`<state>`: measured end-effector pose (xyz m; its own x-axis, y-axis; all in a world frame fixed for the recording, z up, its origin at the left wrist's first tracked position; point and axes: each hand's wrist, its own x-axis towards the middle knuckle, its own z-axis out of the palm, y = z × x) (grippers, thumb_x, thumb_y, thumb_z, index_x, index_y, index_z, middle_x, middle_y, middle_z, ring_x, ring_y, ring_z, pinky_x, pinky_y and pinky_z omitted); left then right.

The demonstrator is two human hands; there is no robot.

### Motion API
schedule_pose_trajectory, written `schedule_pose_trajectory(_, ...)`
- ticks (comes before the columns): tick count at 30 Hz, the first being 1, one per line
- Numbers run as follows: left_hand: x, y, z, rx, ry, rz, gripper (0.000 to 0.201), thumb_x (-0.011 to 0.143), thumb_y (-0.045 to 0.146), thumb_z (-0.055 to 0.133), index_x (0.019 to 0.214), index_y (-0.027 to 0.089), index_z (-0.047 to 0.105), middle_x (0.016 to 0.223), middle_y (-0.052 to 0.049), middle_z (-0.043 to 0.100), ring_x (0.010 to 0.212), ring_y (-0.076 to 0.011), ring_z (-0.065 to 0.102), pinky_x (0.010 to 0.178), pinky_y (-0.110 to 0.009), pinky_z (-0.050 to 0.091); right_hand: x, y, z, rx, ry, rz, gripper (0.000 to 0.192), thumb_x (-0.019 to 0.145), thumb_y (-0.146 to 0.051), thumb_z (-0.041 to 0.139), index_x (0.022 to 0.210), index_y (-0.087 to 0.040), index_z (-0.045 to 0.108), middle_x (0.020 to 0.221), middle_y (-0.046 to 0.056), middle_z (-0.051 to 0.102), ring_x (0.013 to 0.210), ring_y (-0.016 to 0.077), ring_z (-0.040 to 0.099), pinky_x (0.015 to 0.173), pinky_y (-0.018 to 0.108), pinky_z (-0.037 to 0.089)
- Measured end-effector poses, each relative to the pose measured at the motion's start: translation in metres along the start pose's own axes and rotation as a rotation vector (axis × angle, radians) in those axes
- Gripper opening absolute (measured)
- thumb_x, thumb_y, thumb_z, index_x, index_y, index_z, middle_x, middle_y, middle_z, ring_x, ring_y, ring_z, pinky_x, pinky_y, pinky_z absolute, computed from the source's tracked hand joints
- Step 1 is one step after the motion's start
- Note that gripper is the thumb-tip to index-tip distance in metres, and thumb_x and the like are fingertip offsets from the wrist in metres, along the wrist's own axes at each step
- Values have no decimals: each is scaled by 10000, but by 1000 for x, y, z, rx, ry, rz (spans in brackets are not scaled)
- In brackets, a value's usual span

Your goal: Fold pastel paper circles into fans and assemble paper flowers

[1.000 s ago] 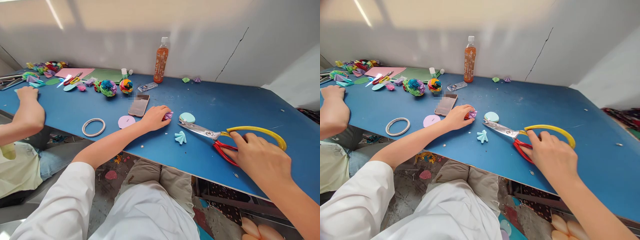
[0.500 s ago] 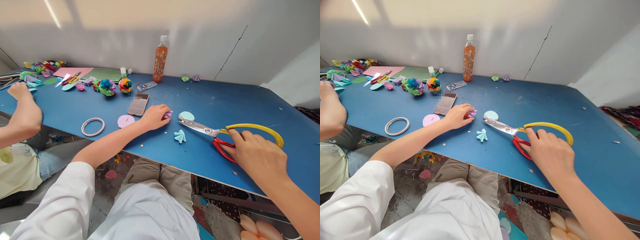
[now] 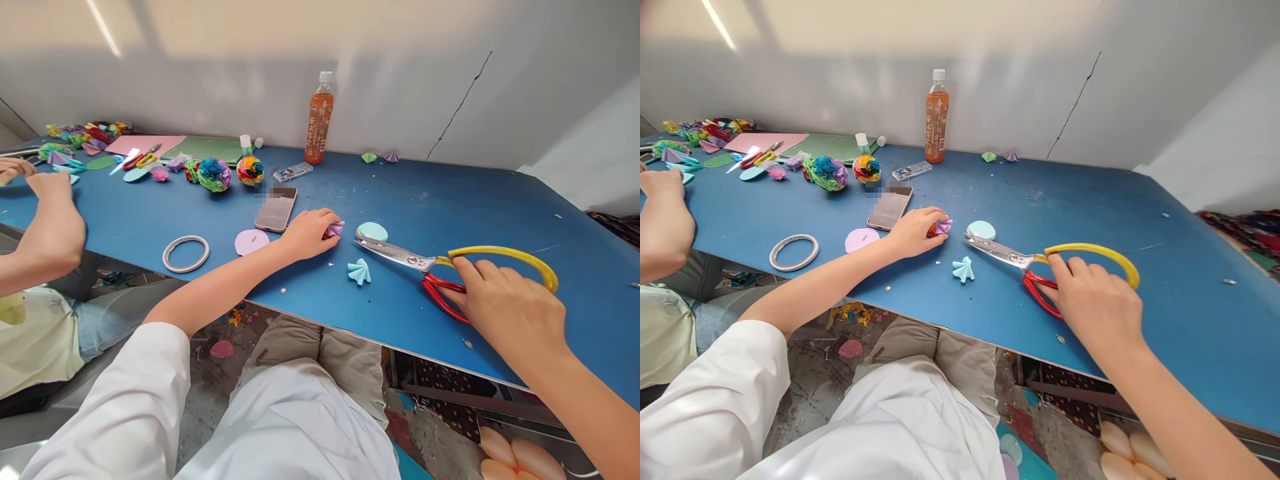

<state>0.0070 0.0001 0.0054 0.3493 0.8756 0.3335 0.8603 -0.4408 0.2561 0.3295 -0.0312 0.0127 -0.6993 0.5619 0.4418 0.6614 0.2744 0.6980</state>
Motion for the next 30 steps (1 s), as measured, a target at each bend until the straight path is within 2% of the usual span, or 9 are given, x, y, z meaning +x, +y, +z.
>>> schedule_pose_trajectory(7,0,0,0,0,9,9,335,892,314,498,1169,151,592,1287,-98,610,1118,-242,621,956,-372,470,5,-2,-2,-49,146,-19,391,989,-329,327,896,-94,625,589,24,495,521,167,437,488,261,242)
schedule_pose_trajectory(13,-1,0,0,0,19,24,336,893,313,488,1172,156,591,1288,-96,613,1125,-235,619,962,-370,478,3,-1,-3,-18,80,-25,328,966,-320,404,951,-88,635,609,39,537,544,173,458,493,259,236)
schedule_pose_trajectory(18,-2,2,-1,2,18,7,332,889,315,482,1162,164,595,1285,-90,619,1106,-239,629,942,-369,486,-2,-1,0,47,-27,24,307,949,-319,441,1028,-97,637,635,59,580,578,181,482,484,258,207)
schedule_pose_trajectory(25,0,1,0,39,26,-14,354,896,305,465,1189,148,586,1280,-96,621,1131,-253,609,958,-398,467,-1,-1,-1,2,-12,22,305,961,-324,432,995,-100,638,636,46,575,558,164,489,458,249,191)
schedule_pose_trajectory(30,-2,3,-3,95,114,-46,352,886,287,497,1186,136,600,1317,-122,601,1229,-266,545,1059,-431,398,0,-2,-3,-7,17,20,288,963,-314,432,946,-113,638,618,38,559,545,159,490,445,248,190)
